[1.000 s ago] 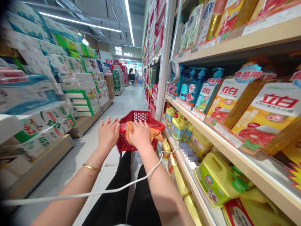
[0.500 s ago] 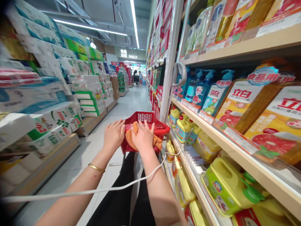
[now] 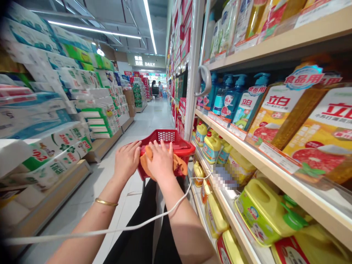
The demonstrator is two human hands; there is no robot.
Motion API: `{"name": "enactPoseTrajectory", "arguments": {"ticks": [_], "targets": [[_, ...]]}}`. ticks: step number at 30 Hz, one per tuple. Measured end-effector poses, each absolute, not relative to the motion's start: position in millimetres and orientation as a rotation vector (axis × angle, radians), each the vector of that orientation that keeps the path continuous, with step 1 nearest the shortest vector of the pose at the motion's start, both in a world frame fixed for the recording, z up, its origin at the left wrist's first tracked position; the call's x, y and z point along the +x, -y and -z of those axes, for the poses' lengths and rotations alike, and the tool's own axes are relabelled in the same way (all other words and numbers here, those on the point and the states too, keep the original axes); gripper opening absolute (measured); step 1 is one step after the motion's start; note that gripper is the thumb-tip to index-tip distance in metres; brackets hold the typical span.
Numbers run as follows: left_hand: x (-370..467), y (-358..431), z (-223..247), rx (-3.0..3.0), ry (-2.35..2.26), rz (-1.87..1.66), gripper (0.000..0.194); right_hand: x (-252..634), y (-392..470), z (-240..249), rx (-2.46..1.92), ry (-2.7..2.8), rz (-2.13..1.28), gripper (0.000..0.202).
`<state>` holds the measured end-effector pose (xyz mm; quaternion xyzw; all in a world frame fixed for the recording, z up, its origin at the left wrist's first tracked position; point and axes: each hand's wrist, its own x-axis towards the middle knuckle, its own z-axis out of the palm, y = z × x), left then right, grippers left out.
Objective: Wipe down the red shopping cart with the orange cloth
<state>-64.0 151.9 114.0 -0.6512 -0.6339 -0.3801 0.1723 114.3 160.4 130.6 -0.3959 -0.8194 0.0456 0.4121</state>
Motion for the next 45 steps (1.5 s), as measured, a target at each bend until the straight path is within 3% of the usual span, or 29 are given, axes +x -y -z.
{"name": "enactPoseTrajectory", "arguments": {"ticks": [3,6,10,14,17,20,23,28,32,37,39,42,45], "targets": [[-68.8,-132.8,-112.9,-1.994,1.800,1.200,0.053,133.1,-144.5,-125.2,-0.879,1.931,-0.376,0.044],[-52.0,-90.3,-99.3,-2.109,1.840,1.592,0.057,151.8,-118.0,-113.7,-0.874,1.566,-0.709,0.047],[-10.1,-28.0,-77.3,-2.295,2.039,2.166,0.080,155.7,-86.4,-97.0,-0.878,1.352,-1.068,0.061],[3.3,-8.9,-74.3,-1.921,2.530,2.663,0.060,160.2,-78.8,-82.5,-0.893,1.402,-1.322,0.069],[-6.4,-12.8,-82.6,-1.416,2.535,3.060,0.059,166.4,-78.3,-71.3,-0.926,1.385,-1.396,0.082],[-11.9,-12.6,-91.9,-1.208,2.550,3.246,0.060,166.0,-73.2,-60.0,-0.849,1.372,-1.633,0.097],[-10.6,-6.2,-99.2,-1.169,2.488,3.371,0.057,159.9,-66.7,-51.4,-0.768,1.395,-1.705,0.094],[-17.8,-2.1,-109.5,-1.320,2.762,3.286,0.045,160.5,-61.6,-48.0,-0.554,1.414,-1.825,0.093],[-39.5,-12.3,-108.9,-1.402,2.878,2.966,0.044,168.6,-59.8,-50.7,-0.637,1.477,-2.023,0.060],[-56.6,-13.1,-90.0,-1.537,2.469,2.252,0.059,169.3,-61.0,-66.6,-0.686,1.182,-1.950,0.056],[-47.9,-4.2,-82.8,-1.870,2.299,2.096,0.060,167.3,-59.5,-75.8,-0.660,1.135,-1.969,0.054],[-23.3,9.5,-75.4,-2.573,2.206,2.142,0.078,164.5,-56.8,-85.6,-0.543,1.184,-2.029,0.054],[-7.4,12.8,-72.8,-2.459,2.490,2.588,0.065,166.5,-62.1,-84.5,-0.507,1.304,-1.996,0.057]]}}
